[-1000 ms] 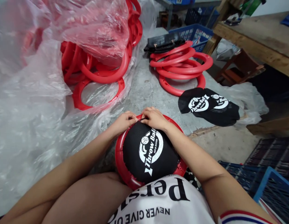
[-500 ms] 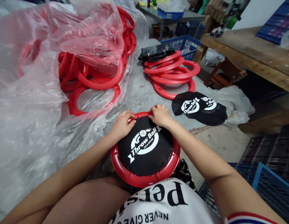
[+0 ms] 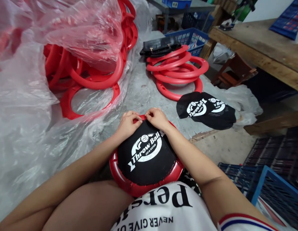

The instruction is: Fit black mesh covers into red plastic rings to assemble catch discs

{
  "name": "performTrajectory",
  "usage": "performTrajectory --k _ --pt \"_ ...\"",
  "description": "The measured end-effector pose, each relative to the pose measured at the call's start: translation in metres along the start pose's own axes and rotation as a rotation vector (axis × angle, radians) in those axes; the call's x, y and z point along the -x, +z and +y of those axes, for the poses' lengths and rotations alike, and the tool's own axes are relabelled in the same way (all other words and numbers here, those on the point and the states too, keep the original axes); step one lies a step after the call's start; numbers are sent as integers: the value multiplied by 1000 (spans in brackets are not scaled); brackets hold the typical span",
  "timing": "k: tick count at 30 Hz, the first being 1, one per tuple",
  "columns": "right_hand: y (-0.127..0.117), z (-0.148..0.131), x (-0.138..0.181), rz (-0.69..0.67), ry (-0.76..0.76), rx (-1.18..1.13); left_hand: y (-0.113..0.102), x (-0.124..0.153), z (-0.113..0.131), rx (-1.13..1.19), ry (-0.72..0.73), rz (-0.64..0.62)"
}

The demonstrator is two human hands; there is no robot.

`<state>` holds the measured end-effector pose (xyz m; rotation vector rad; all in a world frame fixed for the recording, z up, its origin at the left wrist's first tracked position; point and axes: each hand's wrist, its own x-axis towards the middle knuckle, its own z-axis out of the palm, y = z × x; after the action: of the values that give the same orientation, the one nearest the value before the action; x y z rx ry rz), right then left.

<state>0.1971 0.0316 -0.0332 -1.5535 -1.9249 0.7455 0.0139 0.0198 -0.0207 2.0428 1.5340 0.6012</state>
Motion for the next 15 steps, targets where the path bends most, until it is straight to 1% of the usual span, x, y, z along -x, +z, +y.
performTrajectory --k 5,7,11,15 --pt "-5 1 0 -81 -73 -11 -1 -3 0 42 -22 -6" --pt "-6 0 0 -95 -65 -8 -1 -3 0 63 -38 0" --pt "-5 -1 1 -81 -44 -24 1 -3 0 106 -54 26" --pt "-5 -2 1 -80 -18 -18 1 -3 0 93 -50 32"
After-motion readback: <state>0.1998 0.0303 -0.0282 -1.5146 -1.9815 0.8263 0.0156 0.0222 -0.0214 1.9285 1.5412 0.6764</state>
